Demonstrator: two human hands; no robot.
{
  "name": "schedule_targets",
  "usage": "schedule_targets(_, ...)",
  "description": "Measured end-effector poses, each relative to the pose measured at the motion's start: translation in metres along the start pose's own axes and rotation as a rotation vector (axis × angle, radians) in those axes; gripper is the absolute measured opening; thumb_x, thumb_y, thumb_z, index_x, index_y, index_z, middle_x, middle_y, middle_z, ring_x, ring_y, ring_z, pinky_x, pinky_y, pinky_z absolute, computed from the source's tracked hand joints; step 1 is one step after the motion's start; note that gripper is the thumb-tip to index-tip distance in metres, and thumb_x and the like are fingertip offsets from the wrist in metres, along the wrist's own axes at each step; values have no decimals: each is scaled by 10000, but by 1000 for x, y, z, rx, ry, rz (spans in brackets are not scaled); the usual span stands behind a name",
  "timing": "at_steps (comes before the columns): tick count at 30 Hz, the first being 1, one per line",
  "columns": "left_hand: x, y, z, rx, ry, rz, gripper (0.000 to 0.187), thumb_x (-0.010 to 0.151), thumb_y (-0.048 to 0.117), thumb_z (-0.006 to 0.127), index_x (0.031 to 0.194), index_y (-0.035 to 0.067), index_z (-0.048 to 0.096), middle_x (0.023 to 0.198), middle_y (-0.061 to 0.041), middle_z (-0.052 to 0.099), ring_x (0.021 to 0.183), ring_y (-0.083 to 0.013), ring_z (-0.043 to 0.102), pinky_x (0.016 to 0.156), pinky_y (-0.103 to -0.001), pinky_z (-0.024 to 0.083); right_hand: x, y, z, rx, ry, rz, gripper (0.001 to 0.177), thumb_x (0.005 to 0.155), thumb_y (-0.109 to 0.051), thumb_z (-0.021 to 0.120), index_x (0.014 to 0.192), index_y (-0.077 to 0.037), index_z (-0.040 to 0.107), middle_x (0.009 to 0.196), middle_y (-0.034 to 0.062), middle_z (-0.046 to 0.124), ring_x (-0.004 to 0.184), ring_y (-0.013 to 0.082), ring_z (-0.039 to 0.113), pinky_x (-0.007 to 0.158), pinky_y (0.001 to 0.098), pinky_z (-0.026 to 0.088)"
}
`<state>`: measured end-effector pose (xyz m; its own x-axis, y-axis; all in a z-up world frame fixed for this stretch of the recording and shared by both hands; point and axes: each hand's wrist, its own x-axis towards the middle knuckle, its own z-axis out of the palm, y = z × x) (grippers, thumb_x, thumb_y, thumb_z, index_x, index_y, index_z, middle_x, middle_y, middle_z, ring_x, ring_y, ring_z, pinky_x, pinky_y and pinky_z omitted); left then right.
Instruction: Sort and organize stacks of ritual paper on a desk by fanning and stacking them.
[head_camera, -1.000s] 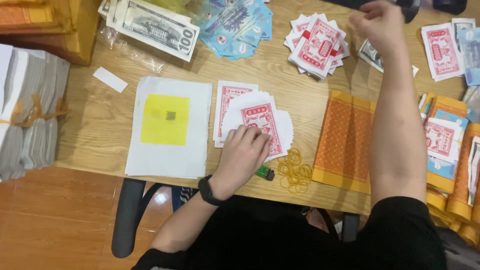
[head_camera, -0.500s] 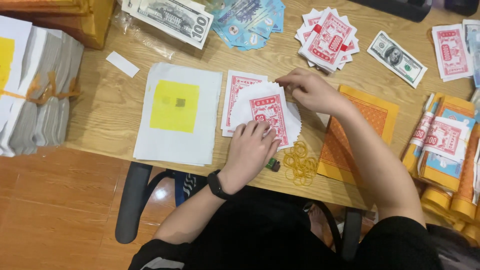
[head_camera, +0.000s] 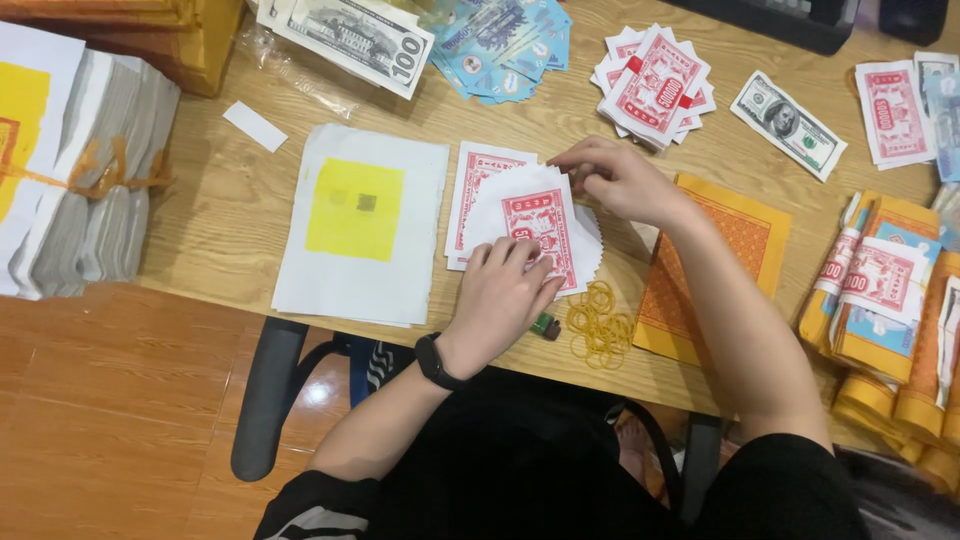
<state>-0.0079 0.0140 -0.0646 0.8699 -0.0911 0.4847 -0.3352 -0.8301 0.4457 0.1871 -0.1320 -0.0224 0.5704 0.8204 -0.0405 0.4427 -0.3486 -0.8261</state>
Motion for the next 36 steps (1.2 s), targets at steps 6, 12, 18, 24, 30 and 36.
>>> schedule_targets(6,-1,1,1,-17,-35,-23,271,958,308,591,1001,75,724,1002,-94,600,1039,-262,532,856,-423,401,7,8,6,-154,15,33,518,743,111,444,1196,4,671,1069,212,614,882,319,644,811,418,509)
schedule_targets(12,-3,-1,5,-11,-31,-10,276,958,311,588,1001,72,721,999,-96,590,1046,-266,525,853,-426,405,8,-9,2,-83,34,44,525,733,119,419,1172,-4,680,1053,194,629,830,257,656,808,405,522)
schedule_targets(18,-1,0,0,-16,-42,-14,276,956,309,591,1007,72,723,1004,-94,592,1050,-263,521,855,-426,401,7,-18,4,-36,49,15,463,763,97,444,1148,5,685,1041,206,619,847,260,642,824,405,506)
schedule_targets(24,-1,1,-1,-4,-25,-5,266,948,303,600,1011,74,720,997,-87,586,1039,-261,524,857,-424,399,14,-9,9,-93,62,10,240,869,-84,616,1088,-70,714,1042,121,644,888,196,606,796,342,480)
schedule_targets(30,-2,-1,3,-3,-17,-9,256,940,301,607,1013,83,718,1004,-80,579,1039,-258,521,862,-422,397,11,-3,15,-9,59,79,225,808,-105,771,1026,-86,718,930,80,657,769,147,592,657,249,478)
schedule_targets(36,-2,-1,3,-8,-26,-13,254,935,293,613,1028,81,718,1022,-87,589,1044,-259,527,873,-422,401,2,-4,27,88,127,159,434,760,-108,808,1169,-103,661,874,29,633,643,94,511,591,227,434)
